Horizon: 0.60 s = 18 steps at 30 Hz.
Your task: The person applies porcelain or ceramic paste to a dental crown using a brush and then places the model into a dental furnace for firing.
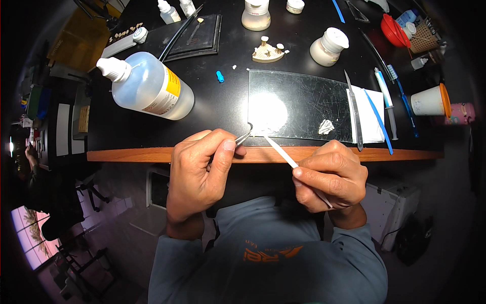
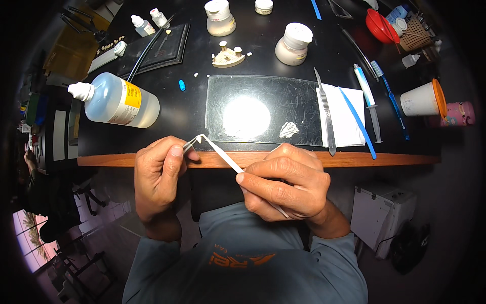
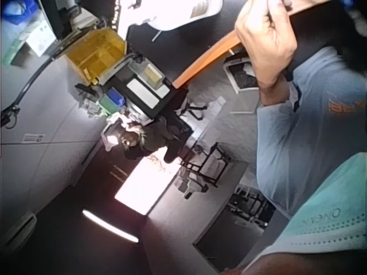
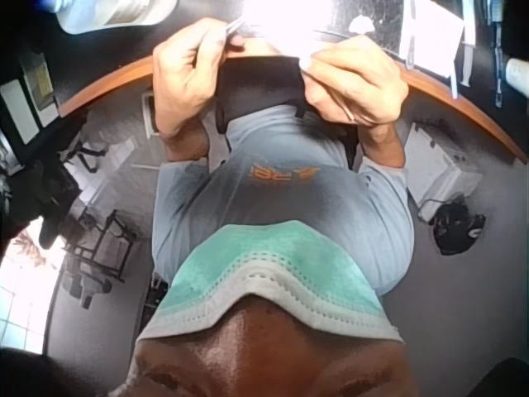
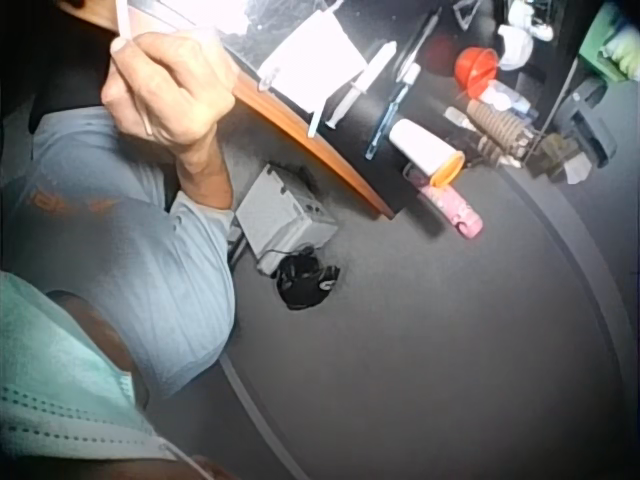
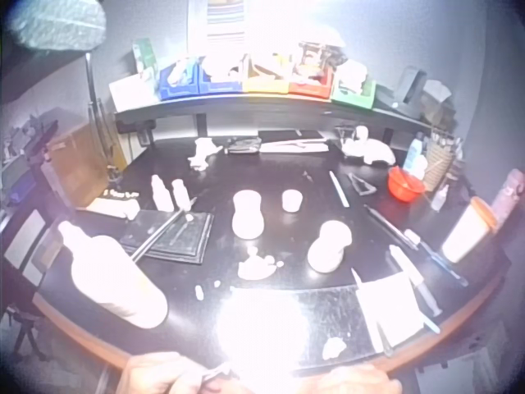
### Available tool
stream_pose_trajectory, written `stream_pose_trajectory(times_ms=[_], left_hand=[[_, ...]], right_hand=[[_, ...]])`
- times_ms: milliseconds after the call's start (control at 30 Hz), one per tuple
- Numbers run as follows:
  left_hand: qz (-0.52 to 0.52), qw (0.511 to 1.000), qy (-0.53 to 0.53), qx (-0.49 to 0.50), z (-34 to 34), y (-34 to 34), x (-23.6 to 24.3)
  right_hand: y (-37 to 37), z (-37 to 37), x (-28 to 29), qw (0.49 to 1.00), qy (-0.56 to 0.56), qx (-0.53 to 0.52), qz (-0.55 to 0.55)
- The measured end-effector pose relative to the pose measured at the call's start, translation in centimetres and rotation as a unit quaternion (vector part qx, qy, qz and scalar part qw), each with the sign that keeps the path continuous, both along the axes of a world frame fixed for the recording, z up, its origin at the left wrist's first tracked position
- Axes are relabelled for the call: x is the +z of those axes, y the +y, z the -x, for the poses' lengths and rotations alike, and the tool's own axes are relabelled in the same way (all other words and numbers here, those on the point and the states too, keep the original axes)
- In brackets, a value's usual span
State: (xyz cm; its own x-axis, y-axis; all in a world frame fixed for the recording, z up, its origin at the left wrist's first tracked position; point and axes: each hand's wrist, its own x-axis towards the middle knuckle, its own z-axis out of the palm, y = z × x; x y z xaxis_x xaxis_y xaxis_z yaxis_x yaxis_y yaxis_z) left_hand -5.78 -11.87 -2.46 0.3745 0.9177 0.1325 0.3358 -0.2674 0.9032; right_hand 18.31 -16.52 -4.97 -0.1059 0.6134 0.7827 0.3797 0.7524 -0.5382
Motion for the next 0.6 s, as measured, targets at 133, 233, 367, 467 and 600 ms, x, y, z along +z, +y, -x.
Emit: stream_pose_trajectory(times_ms=[133,233,367,467,600], left_hand=[[0.008,1.0,-0.001,0.002,0.03,-0.06,0.31],[0.013,1.0,-0.004,0.001,0.01,-0.03,0.34],[0.013,1.0,-0.003,-0.002,0.07,0.03,0.34],[0.016,1.0,-0.004,-0.002,0.04,-0.02,0.4],[0.017,1.0,-0.003,0.001,0.03,-0.04,0.44]], right_hand=[[-0.07,-0.08,0.13,1.0,0.0,0.011,0.003],[-0.09,-0.15,0.06,1.0,-0.002,0.017,0.002],[-0.15,-0.23,0.12,1.0,-0.008,0.015,0.0],[-0.08,-0.06,0.0,1.0,0.002,0.001,-0.006],[-0.08,-0.07,0.06,1.0,-0.001,0.006,0.001]])
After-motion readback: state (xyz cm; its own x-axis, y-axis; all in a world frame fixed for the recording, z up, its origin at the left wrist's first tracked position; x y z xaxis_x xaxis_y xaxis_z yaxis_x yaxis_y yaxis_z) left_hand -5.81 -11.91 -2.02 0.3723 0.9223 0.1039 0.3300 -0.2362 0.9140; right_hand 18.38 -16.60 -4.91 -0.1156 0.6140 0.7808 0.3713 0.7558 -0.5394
